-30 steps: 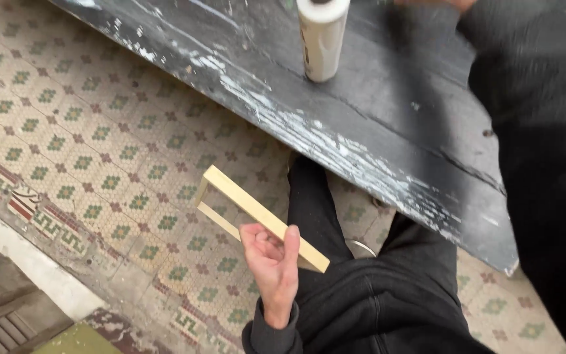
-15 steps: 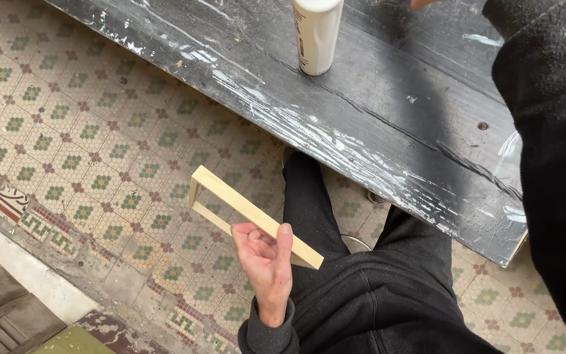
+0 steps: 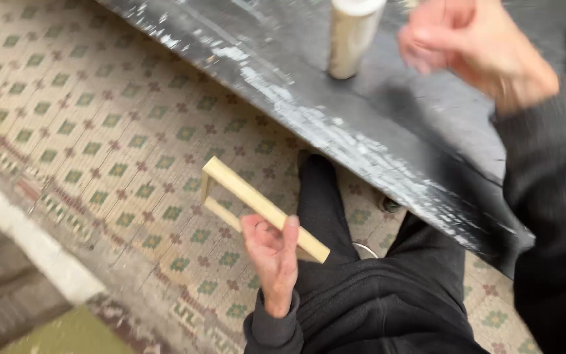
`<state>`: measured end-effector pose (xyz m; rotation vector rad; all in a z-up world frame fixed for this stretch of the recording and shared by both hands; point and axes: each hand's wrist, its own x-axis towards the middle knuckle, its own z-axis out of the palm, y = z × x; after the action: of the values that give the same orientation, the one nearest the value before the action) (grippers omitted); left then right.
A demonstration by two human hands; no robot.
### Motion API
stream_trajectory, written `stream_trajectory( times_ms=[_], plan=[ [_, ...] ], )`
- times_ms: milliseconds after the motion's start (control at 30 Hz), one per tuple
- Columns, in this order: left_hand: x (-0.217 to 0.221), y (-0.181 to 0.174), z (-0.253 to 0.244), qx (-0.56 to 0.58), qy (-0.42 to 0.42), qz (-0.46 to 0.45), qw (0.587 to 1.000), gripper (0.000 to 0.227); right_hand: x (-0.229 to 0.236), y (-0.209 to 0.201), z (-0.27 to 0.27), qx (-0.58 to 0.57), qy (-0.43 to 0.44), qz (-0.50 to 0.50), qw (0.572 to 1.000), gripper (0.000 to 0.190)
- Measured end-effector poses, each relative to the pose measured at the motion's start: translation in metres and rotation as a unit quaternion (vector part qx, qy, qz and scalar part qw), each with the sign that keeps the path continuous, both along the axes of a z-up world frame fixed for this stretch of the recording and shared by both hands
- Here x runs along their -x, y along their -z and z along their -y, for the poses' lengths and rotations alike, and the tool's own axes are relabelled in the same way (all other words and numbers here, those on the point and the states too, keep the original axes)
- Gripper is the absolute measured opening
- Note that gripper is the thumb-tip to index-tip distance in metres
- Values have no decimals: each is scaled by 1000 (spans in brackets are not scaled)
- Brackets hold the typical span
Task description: The recorder applies glue to the joints of small wooden frames and inspects them for quality.
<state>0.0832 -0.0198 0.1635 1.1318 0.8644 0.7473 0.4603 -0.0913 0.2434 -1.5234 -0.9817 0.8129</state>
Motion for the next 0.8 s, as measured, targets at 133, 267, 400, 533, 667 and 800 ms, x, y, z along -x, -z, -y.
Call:
stream_trajectory(
  times_ms=[133, 267, 400, 533, 667, 800],
  plan=[
    [0, 3, -2, -7, 9, 65, 998, 34, 91, 26, -40, -39, -17, -477, 878, 83],
    [-3, -13, 6, 4, 32, 72, 997, 34, 111, 57, -90, -255, 41, -747, 612, 98],
    [8, -22, 14, 22, 26, 79, 996, 36, 30, 189, -119, -402, 37, -713, 573, 94],
    [14, -27, 13, 27, 56, 101, 993, 35, 32, 166, -104, -370, 62, -648, 662, 79],
    [18, -35, 17, 31, 54, 113, 992, 37, 46, 118, -26, -306, 84, -407, 856, 58],
    [6, -51, 29, 38, 70, 104, 991, 38, 41, 117, 25, -305, 118, -427, 843, 57]
  ],
)
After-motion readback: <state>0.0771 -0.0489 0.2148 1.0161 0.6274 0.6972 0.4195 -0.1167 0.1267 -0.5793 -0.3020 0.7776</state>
